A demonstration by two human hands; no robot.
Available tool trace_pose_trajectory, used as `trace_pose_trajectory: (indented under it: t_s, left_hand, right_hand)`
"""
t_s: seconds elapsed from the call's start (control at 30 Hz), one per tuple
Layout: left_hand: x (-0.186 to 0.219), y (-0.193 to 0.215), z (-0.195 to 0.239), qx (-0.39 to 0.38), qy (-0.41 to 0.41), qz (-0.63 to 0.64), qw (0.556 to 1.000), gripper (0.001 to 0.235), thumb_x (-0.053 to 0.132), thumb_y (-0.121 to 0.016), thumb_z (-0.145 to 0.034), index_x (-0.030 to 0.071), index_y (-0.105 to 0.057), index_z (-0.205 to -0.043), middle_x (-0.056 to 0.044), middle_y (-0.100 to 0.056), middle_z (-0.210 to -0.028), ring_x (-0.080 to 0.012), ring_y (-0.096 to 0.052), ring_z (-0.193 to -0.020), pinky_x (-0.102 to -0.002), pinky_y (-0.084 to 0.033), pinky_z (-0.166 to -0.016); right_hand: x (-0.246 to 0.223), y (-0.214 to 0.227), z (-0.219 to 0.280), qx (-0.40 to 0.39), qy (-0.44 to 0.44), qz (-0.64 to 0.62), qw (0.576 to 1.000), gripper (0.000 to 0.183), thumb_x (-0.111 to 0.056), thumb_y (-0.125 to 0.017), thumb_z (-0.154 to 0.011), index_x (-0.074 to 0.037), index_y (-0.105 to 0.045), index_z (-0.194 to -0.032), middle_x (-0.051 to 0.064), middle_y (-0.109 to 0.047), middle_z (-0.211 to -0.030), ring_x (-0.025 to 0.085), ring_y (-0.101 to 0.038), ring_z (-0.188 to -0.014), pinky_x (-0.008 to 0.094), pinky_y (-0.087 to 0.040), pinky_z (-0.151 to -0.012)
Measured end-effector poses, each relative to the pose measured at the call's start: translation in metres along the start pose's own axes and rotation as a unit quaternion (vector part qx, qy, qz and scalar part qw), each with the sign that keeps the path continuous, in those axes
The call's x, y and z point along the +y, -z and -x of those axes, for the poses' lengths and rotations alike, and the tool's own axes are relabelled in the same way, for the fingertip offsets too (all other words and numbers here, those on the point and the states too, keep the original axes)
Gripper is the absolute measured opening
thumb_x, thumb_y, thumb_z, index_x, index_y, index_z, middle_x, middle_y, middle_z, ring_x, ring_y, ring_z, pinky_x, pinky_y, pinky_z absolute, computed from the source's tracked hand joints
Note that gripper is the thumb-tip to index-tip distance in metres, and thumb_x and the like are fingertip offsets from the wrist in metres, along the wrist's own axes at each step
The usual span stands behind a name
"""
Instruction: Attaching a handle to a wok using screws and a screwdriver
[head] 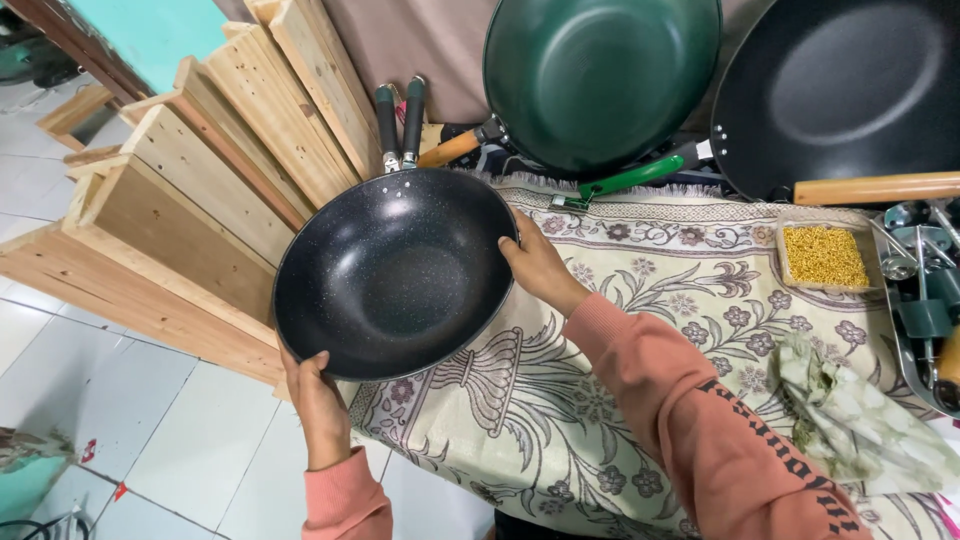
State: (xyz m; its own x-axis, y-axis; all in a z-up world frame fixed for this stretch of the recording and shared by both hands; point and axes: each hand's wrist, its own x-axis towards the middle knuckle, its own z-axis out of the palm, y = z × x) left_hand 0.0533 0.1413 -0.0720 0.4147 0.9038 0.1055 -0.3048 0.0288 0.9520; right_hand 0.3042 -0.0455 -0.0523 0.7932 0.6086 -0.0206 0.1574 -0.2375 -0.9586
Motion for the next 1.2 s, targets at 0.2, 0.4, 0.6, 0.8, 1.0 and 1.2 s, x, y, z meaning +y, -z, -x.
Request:
trace_pose_trajectory:
  t_s: [0.2,0.4,0.6,0.8,1.0,1.2]
  left_hand:
    - [0.010,-0.022,0.026,0.005,-0.029,-0.013,0.999,0.089,0.002,-0.042,-0.071,0.013,-0.030,-0.159,-0.008,-0.040,-0.159,-0.0236,-0.041,-0.143,-0.032,-0.030,-0.120]
    - [-0.002,-0.026,0.034,0.015,-0.056,-0.009,0.998,0.085,0.003,-0.043,-0.076,0.012,-0.028,-0.158,-0.009,-0.036,-0.161,-0.0234,-0.038,-0.144,-0.032,-0.028,-0.121]
    - [-0.016,-0.027,0.034,0.034,-0.065,0.024,0.997,0.085,0.002,-0.044,-0.076,0.014,-0.029,-0.159,-0.008,-0.039,-0.159,-0.0226,-0.042,-0.140,-0.032,-0.031,-0.120]
    - [-0.004,-0.033,0.043,0.041,-0.024,0.021,0.999,0.088,0.004,-0.043,-0.076,0.018,-0.023,-0.161,-0.009,-0.038,-0.160,-0.0263,-0.041,-0.141,-0.036,-0.035,-0.117]
    - [-0.036,-0.015,0.028,0.039,-0.069,0.085,0.993,0.085,0.005,-0.049,-0.085,0.022,-0.017,-0.162,-0.012,-0.039,-0.163,-0.0282,-0.047,-0.142,-0.039,-0.039,-0.117]
    - [-0.026,-0.047,0.083,0.084,-0.319,-0.085,0.940,0.081,-0.006,-0.044,-0.099,0.009,-0.003,-0.167,-0.014,0.002,-0.177,-0.0279,0.001,-0.170,-0.043,-0.001,-0.144]
  right_hand:
    - [0.015,0.003,-0.010,0.019,0.042,-0.042,0.998,0.053,-0.029,-0.043,-0.101,-0.016,-0.045,-0.153,0.008,-0.050,-0.155,0.025,-0.045,-0.143,0.041,-0.038,-0.115]
    - [0.015,0.005,0.006,0.009,0.065,-0.078,0.995,0.055,-0.038,-0.044,-0.101,-0.013,-0.045,-0.151,0.008,-0.053,-0.150,0.024,-0.051,-0.139,0.038,-0.045,-0.111]
    - [0.006,0.006,0.020,0.011,0.047,-0.074,0.996,0.065,-0.047,-0.042,-0.099,-0.017,-0.037,-0.157,0.008,-0.047,-0.158,0.027,-0.045,-0.145,0.043,-0.039,-0.115]
    - [0.010,0.003,0.024,0.027,0.045,-0.067,0.996,0.079,-0.059,-0.039,-0.095,-0.016,-0.031,-0.160,0.009,-0.036,-0.166,0.027,-0.033,-0.153,0.042,-0.029,-0.121]
    - [0.035,-0.007,0.035,0.015,0.174,-0.158,0.972,0.060,-0.040,-0.048,-0.103,-0.006,-0.041,-0.152,0.013,-0.052,-0.151,0.022,-0.051,-0.138,0.035,-0.044,-0.114]
    - [-0.006,0.037,0.121,-0.050,0.088,-0.026,0.995,0.086,-0.056,-0.041,-0.097,-0.008,-0.016,-0.162,0.019,-0.022,-0.169,0.033,-0.036,-0.149,0.042,-0.034,-0.117]
